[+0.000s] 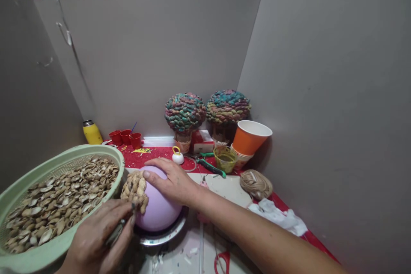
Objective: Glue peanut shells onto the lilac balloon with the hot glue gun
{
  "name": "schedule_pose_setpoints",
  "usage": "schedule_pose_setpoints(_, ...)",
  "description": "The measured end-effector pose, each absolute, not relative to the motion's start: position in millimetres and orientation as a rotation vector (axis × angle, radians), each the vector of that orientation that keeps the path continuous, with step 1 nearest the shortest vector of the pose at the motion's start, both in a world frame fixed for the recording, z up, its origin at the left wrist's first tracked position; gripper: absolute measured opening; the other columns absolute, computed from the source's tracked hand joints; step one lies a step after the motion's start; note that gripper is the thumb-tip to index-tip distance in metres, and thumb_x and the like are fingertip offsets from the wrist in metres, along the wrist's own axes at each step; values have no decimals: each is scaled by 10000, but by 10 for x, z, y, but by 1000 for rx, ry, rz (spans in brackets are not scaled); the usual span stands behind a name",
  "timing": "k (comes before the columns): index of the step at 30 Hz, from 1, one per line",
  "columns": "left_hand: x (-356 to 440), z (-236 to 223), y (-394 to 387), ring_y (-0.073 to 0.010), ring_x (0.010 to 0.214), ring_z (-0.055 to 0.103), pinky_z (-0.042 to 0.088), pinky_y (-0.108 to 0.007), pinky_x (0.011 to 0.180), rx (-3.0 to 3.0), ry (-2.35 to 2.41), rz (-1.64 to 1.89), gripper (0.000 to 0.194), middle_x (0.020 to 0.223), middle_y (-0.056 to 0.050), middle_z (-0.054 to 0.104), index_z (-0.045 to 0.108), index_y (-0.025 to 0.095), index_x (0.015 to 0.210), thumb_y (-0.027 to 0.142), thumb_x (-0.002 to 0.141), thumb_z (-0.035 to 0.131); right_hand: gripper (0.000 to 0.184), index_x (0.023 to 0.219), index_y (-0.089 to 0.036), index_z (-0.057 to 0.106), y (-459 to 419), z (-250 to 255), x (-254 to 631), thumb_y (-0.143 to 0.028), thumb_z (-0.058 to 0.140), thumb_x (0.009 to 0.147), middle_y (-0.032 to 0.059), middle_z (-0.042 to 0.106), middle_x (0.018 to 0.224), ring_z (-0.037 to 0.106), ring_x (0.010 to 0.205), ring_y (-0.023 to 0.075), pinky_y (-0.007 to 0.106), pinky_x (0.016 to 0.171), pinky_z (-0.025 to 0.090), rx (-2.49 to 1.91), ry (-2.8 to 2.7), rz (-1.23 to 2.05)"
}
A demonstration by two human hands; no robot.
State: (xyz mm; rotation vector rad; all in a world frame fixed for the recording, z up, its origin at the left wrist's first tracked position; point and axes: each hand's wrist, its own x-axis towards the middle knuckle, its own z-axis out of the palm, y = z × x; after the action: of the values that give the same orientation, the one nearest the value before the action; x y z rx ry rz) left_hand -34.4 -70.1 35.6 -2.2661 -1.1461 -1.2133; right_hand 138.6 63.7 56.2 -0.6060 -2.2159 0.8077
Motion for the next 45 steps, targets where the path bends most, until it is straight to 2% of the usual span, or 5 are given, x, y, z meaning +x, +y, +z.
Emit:
schedule_pose_setpoints(9,-300,296,-666,-279,883,728,625,-365,772,-2141,-1198,-959,382,978,-207,755,489,44,1227,61,845,482,539,1359,-168,491,512,658,1487,-415,574,887,142,514,1393,465,1282,290,483,1080,356,-602,-2256,683)
schedule_pose_setpoints(22,-299,91,-689,-272,985,703,611,-369,857,-2031,-1220,-1259,565,1031,-176,731,393,88,1358,73,818,558,510,1308,-188,525,509,705,1367,-321,601,822,131,588,1298,545,1180,293,496,1015,423,-664,-2357,663)
schedule_pose_setpoints(29,-213,45,-639,-309,1421,356,425,-532,1087,-2086,-1437,-1468,690,1497,-200,403,226,199,1496,109,876,514,478,1295,-199,532,471,701,1383,-320,612,840,114,593,1278,548,1170,282,459,1013,425,-650,-2375,642)
schedule_pose_setpoints(34,-138,0,-511,-362,1456,245,373,-629,1068,-2161,-1703,-1448,856,1598,-208,240,25,256,1543,200,878,560,444,1293,-216,526,510,723,1441,-311,630,872,107,573,1311,507,1234,273,452,1052,398,-580,-2346,562)
schedule_pose_setpoints(45,-114,-117,-477,-398,1384,369,424,-644,1020,-2120,-1709,-1486,964,1519,-251,387,-64,271,1529,170,829,592,394,1197,-292,563,284,854,1467,-83,572,863,98,587,1260,501,1223,289,519,1019,417,-70,-2463,6)
